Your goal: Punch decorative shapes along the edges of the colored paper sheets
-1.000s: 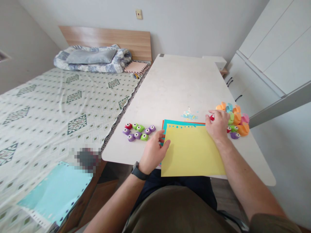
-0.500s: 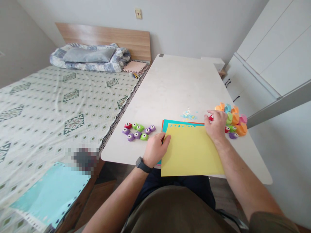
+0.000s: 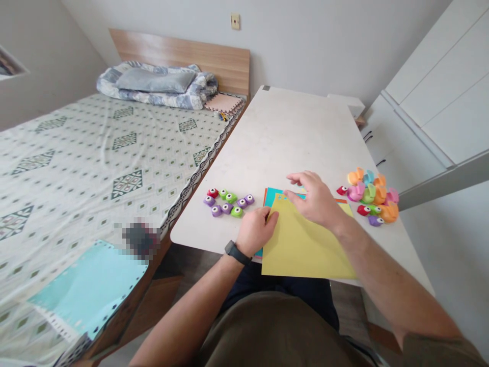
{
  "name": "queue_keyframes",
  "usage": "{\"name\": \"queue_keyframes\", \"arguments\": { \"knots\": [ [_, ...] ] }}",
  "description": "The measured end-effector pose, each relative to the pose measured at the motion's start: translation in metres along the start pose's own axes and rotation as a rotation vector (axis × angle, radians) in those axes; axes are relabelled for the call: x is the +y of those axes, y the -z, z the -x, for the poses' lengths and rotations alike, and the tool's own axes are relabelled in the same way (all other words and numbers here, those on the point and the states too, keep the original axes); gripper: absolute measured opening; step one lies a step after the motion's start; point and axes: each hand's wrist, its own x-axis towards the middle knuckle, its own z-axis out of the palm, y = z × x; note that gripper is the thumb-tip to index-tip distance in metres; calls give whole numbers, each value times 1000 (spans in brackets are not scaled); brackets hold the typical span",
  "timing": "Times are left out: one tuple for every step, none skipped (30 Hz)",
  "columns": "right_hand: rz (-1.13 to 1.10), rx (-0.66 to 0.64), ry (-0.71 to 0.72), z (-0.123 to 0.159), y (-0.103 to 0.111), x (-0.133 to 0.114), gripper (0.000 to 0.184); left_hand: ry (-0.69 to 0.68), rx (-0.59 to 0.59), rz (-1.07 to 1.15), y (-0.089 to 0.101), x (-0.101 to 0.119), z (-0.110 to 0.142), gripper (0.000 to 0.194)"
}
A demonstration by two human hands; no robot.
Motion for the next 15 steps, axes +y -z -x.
{"name": "queue_keyframes", "arguments": {
  "knots": [
    [-11, -71, 35, -8, -5, -12, 32, -6, 2, 2, 0, -1, 0, 39],
    [-7, -142, 60, -15, -12, -22, 32, -10, 4, 4, -1, -1, 0, 37],
    [18, -202, 73, -23, -19, -31, 32, -9, 5, 6, -1, -2, -1, 35],
    [59, -268, 82, -31, -26, -38, 33, -6, 7, 5, -2, -3, -1, 33],
    [107, -331, 89, -38, -34, -44, 34, -3, 10, 2, -2, -4, -1, 32],
    [158, -395, 95, -45, -41, -49, 34, 0, 15, -5, -2, -4, -1, 31],
    [208, -456, 100, -51, -47, -52, 34, 3, 20, -12, -2, -5, -2, 31],
    [254, -508, 107, -57, -53, -54, 33, 5, 23, -18, -2, -5, -2, 32],
    [292, -555, 112, -62, -58, -56, 32, 7, 22, -21, -2, -5, -2, 32],
    [323, -593, 114, -66, -63, -57, 31, 9, 17, -19, -2, -5, -2, 33],
    [345, -621, 114, -69, -67, -57, 30, 13, 11, -14, -2, -5, -1, 34],
    [356, -640, 111, -71, -70, -56, 28, 16, 5, -9, -1, -5, -1, 34],
    [359, -649, 106, -72, -72, -55, 27, 15, 1, -3, -1, -5, -1, 35],
    [355, -650, 101, -73, -74, -54, 25, 14, 0, 1, -1, -5, -1, 36],
    [347, -646, 98, -73, -76, -52, 24, 13, -1, 4, -1, -5, -1, 36]
  ]
}}
